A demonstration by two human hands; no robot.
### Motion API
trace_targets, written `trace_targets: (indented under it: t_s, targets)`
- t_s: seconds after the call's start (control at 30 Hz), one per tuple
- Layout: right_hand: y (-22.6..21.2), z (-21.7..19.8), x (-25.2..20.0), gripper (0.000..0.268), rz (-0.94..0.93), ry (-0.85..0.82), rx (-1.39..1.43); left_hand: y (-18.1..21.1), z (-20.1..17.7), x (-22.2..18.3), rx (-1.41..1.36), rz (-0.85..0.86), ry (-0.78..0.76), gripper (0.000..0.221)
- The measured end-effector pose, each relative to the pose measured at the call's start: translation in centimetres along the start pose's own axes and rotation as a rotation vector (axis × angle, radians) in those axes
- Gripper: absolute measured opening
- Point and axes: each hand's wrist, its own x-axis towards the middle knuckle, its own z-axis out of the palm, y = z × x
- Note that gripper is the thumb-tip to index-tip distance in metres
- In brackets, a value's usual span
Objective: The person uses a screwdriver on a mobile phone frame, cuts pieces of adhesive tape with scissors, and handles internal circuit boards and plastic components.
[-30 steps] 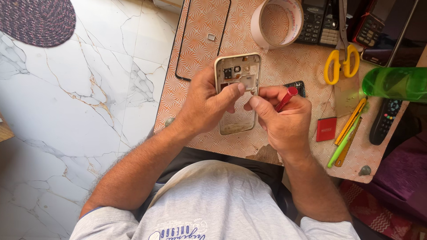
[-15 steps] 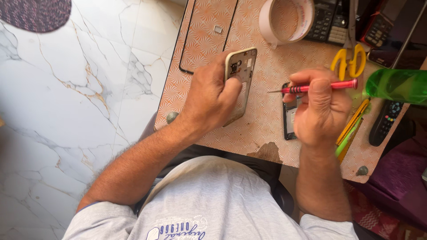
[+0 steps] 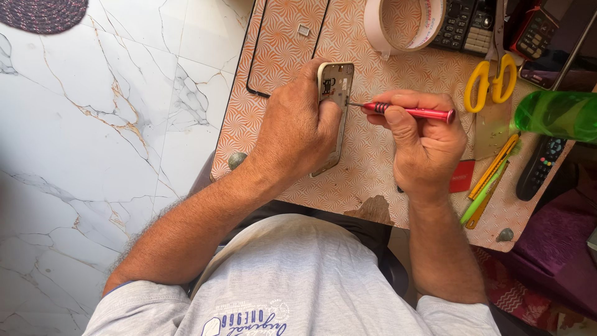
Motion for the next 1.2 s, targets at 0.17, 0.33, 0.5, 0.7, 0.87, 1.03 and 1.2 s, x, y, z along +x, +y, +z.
trace_targets:
  t_s: [0.17,0.33,0.5,0.7,0.87,1.03,1.2]
  targets:
    - [0.2,0.1,0.1,0.015,0.010,-0.011,0.002,-0.1,0.0,0.0,-0.002,-0.038,-0.018,0.042]
    - [0.1,0.1,0.1,0.013,-0.015,-0.015,-0.049,-0.2,0.1,0.0,0.020,0.022,0.017,0.041]
    - [-0.1,0.3,0.0,0.012,-0.035,-0.032,-0.095,-0.1,0.1,0.0,0.004,-0.010,0.002,0.041]
    - [-1.3,0.9,0.3,0.016,-0.212,-0.085,-0.477,0.0,0.1,0.0,0.002,-0.016,-0.013,0.038]
    - [-2.7,1.8,0.2,0.019,-0.272,-0.152,-0.664,-0.3,0.3,-0.2,0.043,0.094,0.060,0.036]
    - [-3.4,2.3,0.4,0.022,-0.323,-0.224,-0.732,-0.5,0.5,-0.3,0.066,0.052,0.031,0.036]
    - [-3.2,2.1,0.1,0.022,-0.331,-0.273,-0.773,-0.3,0.6,-0.1,0.110,0.012,-0.004,0.034]
